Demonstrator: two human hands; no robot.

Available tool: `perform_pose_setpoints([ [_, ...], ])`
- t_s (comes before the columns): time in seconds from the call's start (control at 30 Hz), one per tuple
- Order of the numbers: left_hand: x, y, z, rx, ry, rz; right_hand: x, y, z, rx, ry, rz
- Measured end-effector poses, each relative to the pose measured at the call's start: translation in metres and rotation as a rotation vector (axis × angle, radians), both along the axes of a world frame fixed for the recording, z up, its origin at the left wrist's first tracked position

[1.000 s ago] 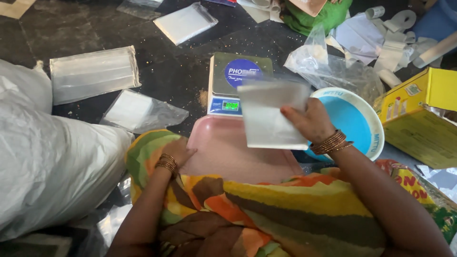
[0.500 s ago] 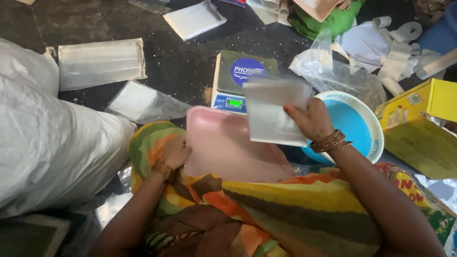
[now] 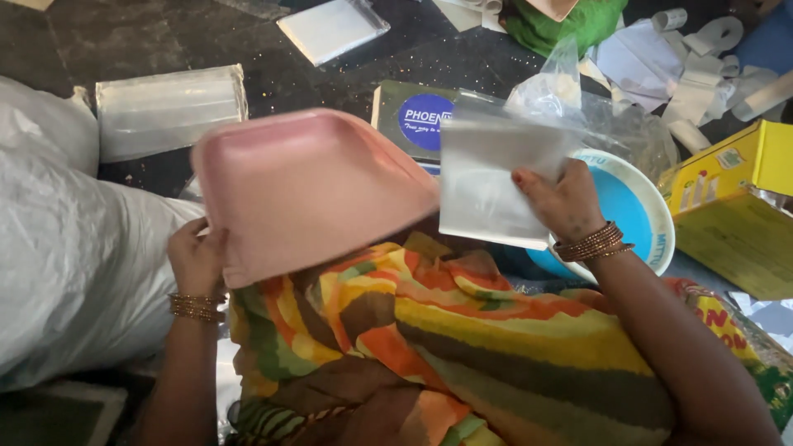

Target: The person scoops grains from a blue bucket into small plastic bags, weighs them on a digital scale, and places the filled bags into a pink tray. The process is repeated multiple times with consistent handling of the grains and packaging materials.

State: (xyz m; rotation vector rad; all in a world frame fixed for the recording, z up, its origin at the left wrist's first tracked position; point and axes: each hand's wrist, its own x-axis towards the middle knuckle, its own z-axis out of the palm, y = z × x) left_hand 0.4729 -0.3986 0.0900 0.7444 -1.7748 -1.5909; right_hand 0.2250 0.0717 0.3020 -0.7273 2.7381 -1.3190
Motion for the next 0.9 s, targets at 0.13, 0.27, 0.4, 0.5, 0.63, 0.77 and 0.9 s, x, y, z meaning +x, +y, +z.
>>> perform_pose_setpoints([
  [0.13,-0.028,-0.006,-0.002,-0.176,-0.102,0.217,-0.004,-0.004,-0.004,-0.003,0.034,0.014],
  [0.27,-0.08,0.0,-0.009,-0.203,-0.2,0.38,-0.006,-0.006,-0.009,0.057,-0.036,-0.085],
  [0.4,-0.126,0.011,-0.023,-0.363,-0.216,0.513,-0.011,-0.007,-0.014,0.067,-0.087,-0.117],
  [0.5,-0.154,0.013,-0.031,-0.365,-0.311,0.521,-0.015,-0.007,-0.02,-0.008,-0.062,-0.081],
  [0.63,-0.181,0.007,-0.027,-0.414,-0.839,0.318,-0.021,-0.006,-0.027,0.054,-0.069,-0.103],
  [0.77,-0.191,0.011,-0.026,-0.718,-1.108,0.105,-0.024,-0.006,-0.029,0.06,-0.015,-0.117],
  [0.9,-0.197,0.031,-0.039,-0.981,-1.07,-0.02,-0.023,-0.007,-0.031,0.062,-0.048,-0.139],
])
